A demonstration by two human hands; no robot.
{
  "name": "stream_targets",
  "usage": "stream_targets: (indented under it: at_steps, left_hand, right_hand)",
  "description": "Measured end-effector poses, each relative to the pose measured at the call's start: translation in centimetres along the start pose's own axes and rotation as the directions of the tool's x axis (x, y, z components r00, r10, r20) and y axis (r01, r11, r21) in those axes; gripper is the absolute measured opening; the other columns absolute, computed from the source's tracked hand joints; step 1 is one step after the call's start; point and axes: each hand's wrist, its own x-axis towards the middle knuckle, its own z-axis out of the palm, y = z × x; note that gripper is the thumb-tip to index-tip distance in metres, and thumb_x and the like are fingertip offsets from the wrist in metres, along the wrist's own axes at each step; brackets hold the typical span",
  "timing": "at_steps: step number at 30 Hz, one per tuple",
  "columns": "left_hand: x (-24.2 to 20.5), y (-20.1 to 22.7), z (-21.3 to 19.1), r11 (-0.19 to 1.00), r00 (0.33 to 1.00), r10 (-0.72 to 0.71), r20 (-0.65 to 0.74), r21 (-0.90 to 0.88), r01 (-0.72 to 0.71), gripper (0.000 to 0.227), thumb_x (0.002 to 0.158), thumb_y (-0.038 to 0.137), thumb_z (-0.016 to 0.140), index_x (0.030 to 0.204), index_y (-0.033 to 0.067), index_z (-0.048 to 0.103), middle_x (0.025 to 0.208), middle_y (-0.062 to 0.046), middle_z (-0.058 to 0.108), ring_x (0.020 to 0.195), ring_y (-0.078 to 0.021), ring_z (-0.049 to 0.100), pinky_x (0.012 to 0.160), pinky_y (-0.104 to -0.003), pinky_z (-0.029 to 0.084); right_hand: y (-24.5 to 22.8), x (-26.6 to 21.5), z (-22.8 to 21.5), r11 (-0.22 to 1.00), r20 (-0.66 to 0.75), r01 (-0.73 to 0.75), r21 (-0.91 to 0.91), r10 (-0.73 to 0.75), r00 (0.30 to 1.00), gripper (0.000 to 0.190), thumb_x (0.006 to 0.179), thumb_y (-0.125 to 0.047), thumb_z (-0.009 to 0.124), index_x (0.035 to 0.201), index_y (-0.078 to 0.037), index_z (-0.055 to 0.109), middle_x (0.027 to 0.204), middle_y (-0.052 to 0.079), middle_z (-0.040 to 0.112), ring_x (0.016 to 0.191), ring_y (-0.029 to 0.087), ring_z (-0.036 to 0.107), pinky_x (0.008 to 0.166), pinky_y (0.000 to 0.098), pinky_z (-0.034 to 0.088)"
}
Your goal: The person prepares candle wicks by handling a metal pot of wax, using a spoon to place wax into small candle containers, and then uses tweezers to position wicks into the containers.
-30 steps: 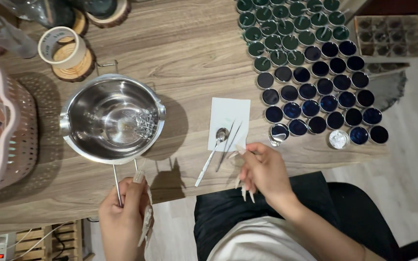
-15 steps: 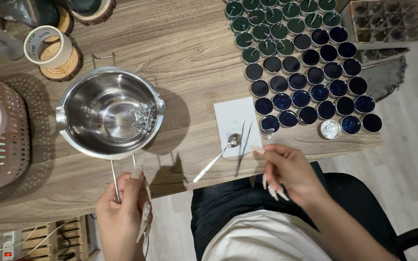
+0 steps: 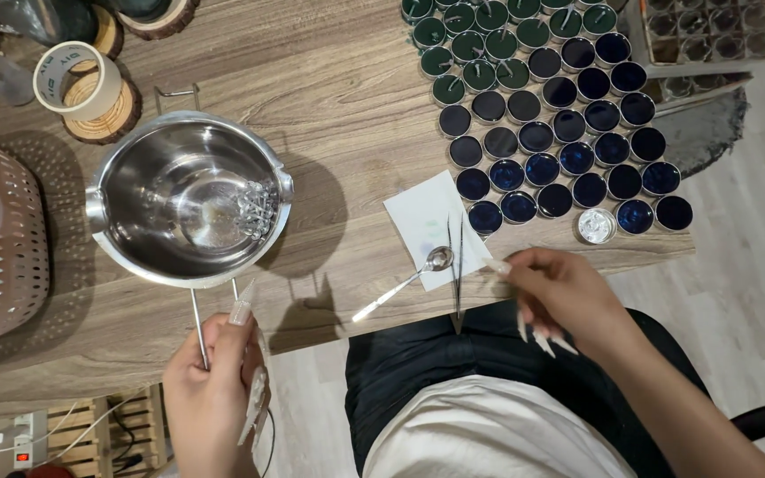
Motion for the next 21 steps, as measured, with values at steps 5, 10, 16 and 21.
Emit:
stream_targets:
  at_steps: [5, 10, 16, 21]
  left_hand:
    - [0.0, -0.1, 0.0, 0.998, 0.998, 0.054, 0.017, -0.021, -0.053, 0.027, 0.096, 0.024, 0.068, 0.081, 0.0012, 0.066, 0.060, 0.001, 0.048, 0.053, -0.0069, 0.038, 0.050, -0.026, 0.026]
    - [-0.3, 0.3, 0.1, 0.997, 0.999, 0.038, 0.011, -0.063, -0.037, 0.025, 0.096, 0.022, 0.068, 0.082, 0.0007, 0.067, 0.060, 0.002, 0.050, 0.053, -0.0062, 0.038, 0.049, -0.025, 0.026]
    - [-0.7, 0.2, 0.0, 0.998, 1.000, 0.007, 0.030, -0.067, -0.005, 0.026, 0.095, 0.022, 0.067, 0.079, 0.0017, 0.065, 0.057, 0.000, 0.049, 0.046, -0.0074, 0.036, 0.042, -0.027, 0.024]
    - [-0.2, -0.5, -0.1, 0.991, 0.988, 0.129, 0.090, -0.047, -0.125, 0.028, 0.096, 0.023, 0.065, 0.078, 0.0024, 0.066, 0.057, 0.002, 0.051, 0.046, -0.0052, 0.037, 0.041, -0.026, 0.024]
  right_hand:
    - [0.3, -3.4, 1.8, 0.918, -0.147, 0.158, -0.362, -0.224, 0.964, 0.027, 0.087, -0.021, 0.072, 0.104, -0.001, 0.067, 0.060, 0.005, 0.067, 0.045, 0.013, 0.058, 0.041, 0.0291, 0.042]
    - [1.7, -4.1, 5.5, 0.673, -0.120, 0.414, -0.613, -0.597, 0.793, 0.049, 0.076, -0.030, 0.084, 0.109, -0.002, 0.062, 0.082, 0.007, 0.064, 0.057, 0.018, 0.062, 0.050, 0.0337, 0.052]
    - [1.1, -3.6, 6.9, 0.699, -0.031, 0.413, -0.584, -0.528, 0.849, 0.055, 0.080, -0.020, 0.076, 0.125, 0.000, 0.050, 0.089, 0.011, 0.066, 0.066, 0.022, 0.067, 0.063, 0.0377, 0.056]
    - [-0.1, -4.5, 4.5, 0.712, -0.053, 0.237, -0.661, -0.360, 0.932, 0.053, 0.082, -0.021, 0.075, 0.129, -0.007, 0.058, 0.091, 0.011, 0.074, 0.070, 0.024, 0.073, 0.068, 0.0381, 0.058]
